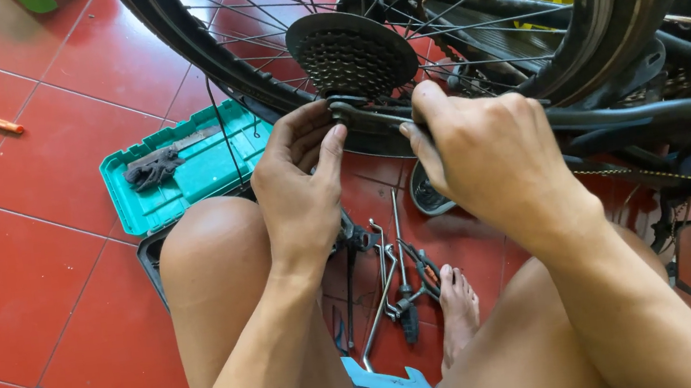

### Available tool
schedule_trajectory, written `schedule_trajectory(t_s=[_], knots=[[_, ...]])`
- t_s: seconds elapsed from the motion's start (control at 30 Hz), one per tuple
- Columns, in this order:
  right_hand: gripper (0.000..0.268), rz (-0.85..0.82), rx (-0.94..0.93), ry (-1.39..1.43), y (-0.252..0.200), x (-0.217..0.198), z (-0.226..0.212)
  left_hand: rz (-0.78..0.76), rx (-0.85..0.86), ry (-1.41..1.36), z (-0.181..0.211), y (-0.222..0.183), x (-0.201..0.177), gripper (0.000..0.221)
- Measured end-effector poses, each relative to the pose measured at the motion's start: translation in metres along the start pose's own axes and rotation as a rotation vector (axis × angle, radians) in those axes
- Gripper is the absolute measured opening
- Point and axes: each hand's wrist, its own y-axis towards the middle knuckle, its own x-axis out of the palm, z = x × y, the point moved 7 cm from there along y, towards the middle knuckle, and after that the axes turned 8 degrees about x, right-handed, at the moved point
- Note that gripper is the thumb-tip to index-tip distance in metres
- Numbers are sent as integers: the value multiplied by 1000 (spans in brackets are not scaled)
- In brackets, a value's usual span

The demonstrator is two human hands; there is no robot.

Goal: Repairing and cleaning the rear gear assembly of a bicycle using wrenches and a cleaning brush.

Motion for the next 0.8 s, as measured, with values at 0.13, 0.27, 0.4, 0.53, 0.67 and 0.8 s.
schedule_trajectory(t_s=[0.13,0.27,0.4,0.53,0.67,0.8], knots=[[20,25,13,38,-1,-8,-2,0,-2,-1,0,-1,0,28],[16,24,9,194,10,-24,-3,4,2,-5,0,-1,1,28],[15,15,52,468,25,-31,1,19,-3,-24,-1,-1,-1,30],[26,72,164,652,31,-33,1,20,-23,3,1,0,0,32],[21,98,96,662,30,-30,1,48,-36,25,3,4,1,36],[19,12,53,465,26,-31,-2,63,-28,76,6,6,-1,32]])
